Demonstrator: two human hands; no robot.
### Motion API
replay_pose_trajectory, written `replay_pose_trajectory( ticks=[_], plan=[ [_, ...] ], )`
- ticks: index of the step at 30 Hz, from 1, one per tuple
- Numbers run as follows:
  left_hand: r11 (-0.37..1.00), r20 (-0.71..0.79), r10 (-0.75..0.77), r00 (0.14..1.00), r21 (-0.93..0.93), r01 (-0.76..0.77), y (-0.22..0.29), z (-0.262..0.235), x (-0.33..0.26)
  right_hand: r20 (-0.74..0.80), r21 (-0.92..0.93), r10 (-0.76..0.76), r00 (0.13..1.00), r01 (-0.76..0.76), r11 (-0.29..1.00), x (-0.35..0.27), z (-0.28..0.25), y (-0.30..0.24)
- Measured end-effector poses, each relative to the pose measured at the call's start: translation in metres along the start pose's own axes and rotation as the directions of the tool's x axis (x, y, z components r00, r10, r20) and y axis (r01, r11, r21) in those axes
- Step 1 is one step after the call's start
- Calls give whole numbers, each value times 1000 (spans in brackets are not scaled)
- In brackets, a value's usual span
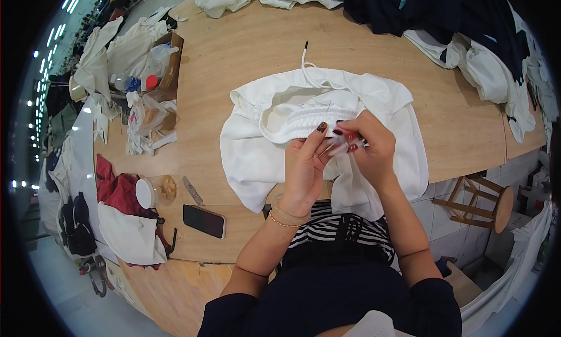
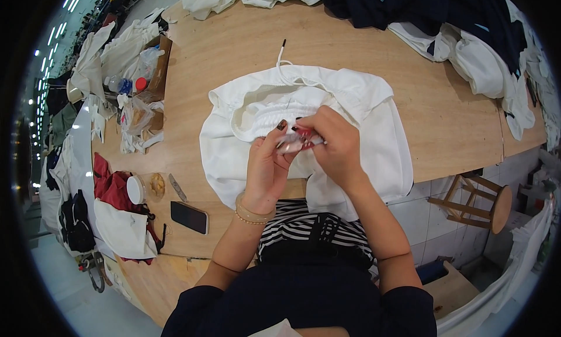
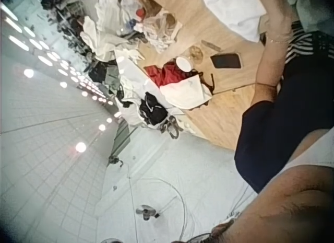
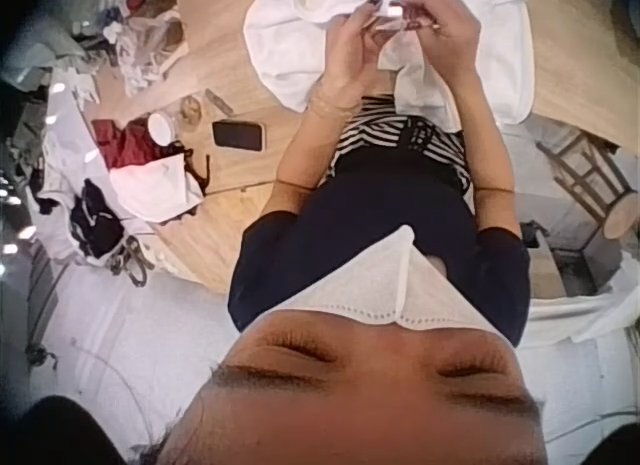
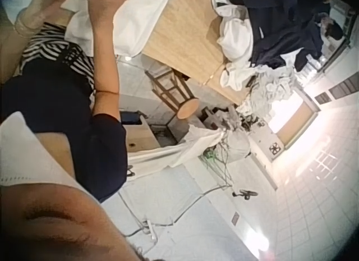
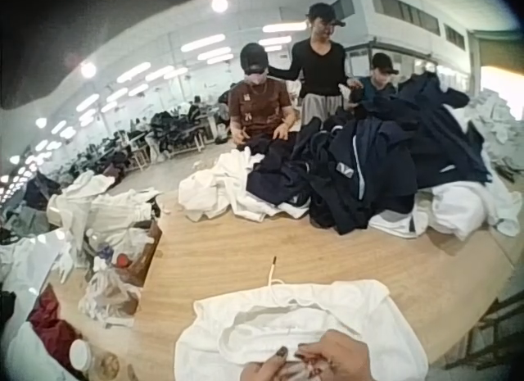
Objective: Trimming excess threads and inspecting a white pair of shorts on a factory workbench.
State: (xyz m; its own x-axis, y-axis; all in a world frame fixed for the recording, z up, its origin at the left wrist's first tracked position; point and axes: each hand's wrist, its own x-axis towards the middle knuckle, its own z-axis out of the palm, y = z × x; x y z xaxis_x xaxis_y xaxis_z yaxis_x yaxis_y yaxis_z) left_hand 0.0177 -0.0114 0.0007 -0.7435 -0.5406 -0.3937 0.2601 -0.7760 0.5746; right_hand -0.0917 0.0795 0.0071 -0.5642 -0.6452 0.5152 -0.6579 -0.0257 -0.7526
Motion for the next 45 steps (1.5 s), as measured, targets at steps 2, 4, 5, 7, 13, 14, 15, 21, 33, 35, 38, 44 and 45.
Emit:
replay_pose_trajectory(
  ticks=[2,4,5,7,13,14,15,21,33,35,38,44,45],
  plan=[
    [999,23,-28,999,26,28,4,3,-2,-2,31,52,999,-52,998,-3,-3,-7],
    [1000,11,-12,1000,25,11,5,8,-3,3,68,103,995,-103,992,-3,-4,-10],
    [1000,2,7,1000,24,-7,7,10,-3,-35,364,281,959,-250,897,-3,-6,-9],
    [1000,3,21,1000,23,-21,10,10,-3,59,579,476,877,-419,700,-4,-22,-3],
    [997,72,33,997,72,-38,9,4,-4,-17,282,427,904,-406,869,-3,-40,-12],
    [997,85,28,996,72,-34,8,3,-3,-11,102,397,918,-394,914,-5,-41,-13],
    [997,85,25,996,73,-31,8,4,-3,-12,101,400,917,-396,912,-6,-41,-13],
    [995,76,43,996,92,-50,9,9,-7,-57,-188,169,984,-177,966,-6,-36,-13],
    [993,81,75,994,84,-82,5,9,-9,-66,-241,109,992,-122,963,-5,-33,-13],
    [993,76,74,994,86,-80,6,11,-10,-22,-269,81,996,-84,960,-6,-33,-11],
    [993,66,80,995,87,-85,5,11,-10,-66,-239,110,992,-123,963,-6,-31,-12],
    [993,80,69,994,93,-77,5,12,-10,-27,-233,111,993,-115,966,-6,-31,-11],
    [993,81,69,994,93,-77,5,13,-10,-28,-234,111,993,-114,966,-5,-30,-13]
  ],
)
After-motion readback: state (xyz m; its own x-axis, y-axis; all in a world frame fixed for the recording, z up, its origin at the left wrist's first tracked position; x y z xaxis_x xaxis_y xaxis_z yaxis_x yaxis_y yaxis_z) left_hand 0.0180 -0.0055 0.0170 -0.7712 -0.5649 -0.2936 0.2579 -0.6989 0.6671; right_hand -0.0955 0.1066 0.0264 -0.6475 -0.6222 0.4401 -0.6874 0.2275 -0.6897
